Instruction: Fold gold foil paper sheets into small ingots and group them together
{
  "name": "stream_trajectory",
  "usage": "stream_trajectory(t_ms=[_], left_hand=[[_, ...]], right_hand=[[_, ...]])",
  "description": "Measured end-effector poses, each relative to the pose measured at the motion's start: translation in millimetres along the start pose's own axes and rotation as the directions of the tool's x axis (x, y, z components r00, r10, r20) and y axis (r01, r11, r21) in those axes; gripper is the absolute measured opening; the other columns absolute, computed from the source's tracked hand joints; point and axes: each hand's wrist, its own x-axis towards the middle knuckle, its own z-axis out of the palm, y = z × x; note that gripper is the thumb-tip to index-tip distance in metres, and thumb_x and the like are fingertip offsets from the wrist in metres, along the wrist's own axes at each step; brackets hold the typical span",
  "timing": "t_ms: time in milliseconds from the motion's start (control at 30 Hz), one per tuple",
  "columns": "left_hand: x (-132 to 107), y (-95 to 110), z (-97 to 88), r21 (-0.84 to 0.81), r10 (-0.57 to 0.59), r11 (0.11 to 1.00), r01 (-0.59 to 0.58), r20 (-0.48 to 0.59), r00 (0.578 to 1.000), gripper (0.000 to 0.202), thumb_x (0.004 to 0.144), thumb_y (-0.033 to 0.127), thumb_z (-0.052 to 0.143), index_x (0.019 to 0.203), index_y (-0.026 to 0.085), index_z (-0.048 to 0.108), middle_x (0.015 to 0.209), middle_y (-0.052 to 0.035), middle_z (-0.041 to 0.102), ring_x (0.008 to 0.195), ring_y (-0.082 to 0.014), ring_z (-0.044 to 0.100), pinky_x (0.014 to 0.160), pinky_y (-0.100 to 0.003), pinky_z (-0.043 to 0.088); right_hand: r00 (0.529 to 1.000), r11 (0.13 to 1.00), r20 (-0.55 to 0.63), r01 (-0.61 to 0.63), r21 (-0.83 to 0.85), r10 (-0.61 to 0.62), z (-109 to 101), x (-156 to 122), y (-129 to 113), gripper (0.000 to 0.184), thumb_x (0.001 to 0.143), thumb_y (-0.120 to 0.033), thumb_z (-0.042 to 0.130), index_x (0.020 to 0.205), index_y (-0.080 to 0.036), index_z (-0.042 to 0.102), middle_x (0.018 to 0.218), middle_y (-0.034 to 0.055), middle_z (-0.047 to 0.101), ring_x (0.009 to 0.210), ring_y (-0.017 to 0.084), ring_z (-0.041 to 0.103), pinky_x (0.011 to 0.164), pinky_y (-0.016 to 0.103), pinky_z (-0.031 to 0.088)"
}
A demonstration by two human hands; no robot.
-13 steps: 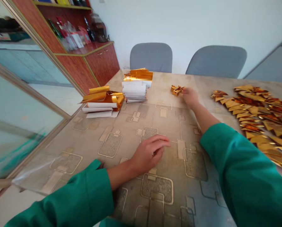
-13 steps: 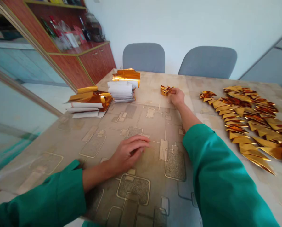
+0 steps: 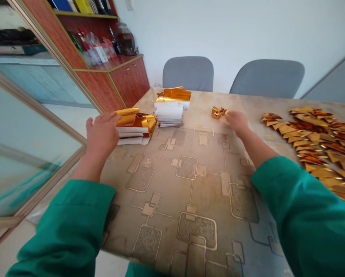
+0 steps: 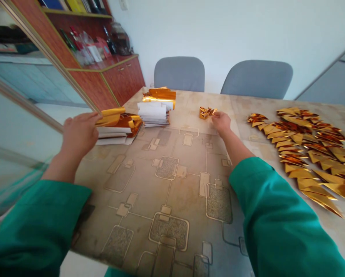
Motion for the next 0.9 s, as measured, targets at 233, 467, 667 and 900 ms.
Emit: stream_trajectory(t_ms=[233,467,667,900], left_hand=[[2,-35,0.7,0.218,-0.039,0.976,0.000,0.178,0.983,0.040,0.087,0.009,0.045,0.125,0.011,0.059,0.134,-0.0154,0.061,0.122,-0.0298,0.052,0.104,-0.065,0.024],[12,-52,9.0,0.232,-0.071,0.971,0.060,0.041,0.997,0.020,0.084,0.024,0.057,0.092,0.014,0.073,0.089,-0.0080,0.075,0.083,-0.0231,0.059,0.099,-0.046,0.036],[23,-45,-12.4,0.138,-0.084,0.983,0.124,-0.260,0.962,0.024,0.087,0.028,0.053,0.096,0.014,0.070,0.094,-0.0069,0.074,0.084,-0.0197,0.056,0.089,-0.037,0.042],[-9,64,-44.2,-0.630,-0.066,0.763,-0.143,-0.297,0.953,0.013,0.074,0.015,0.055,0.087,0.014,0.057,0.076,-0.0005,0.062,0.063,-0.0106,0.049,0.065,-0.025,0.045]], right_hand=[[0.996,0.968,0.078,-0.055,0.246,0.037,-41,-59,2,0.027,0.073,-0.020,0.063,0.099,-0.018,0.068,0.097,0.0092,0.074,0.078,0.018,0.067,0.073,0.034,0.054],[0.973,0.865,0.231,-0.116,0.488,0.001,-90,-146,-9,0.030,0.068,-0.030,0.075,0.097,-0.023,0.071,0.093,0.0041,0.073,0.077,0.016,0.064,0.073,0.032,0.053],[0.955,0.874,0.273,-0.033,0.484,-0.116,-101,-208,-14,0.023,0.079,-0.042,0.071,0.093,-0.024,0.073,0.091,0.0042,0.074,0.078,0.016,0.065,0.073,0.031,0.055],[0.883,0.875,0.167,0.377,0.305,-0.439,-98,-232,-24,0.032,0.091,-0.031,0.060,0.122,-0.027,0.061,0.111,0.0067,0.068,0.089,0.020,0.066,0.080,0.039,0.057]])
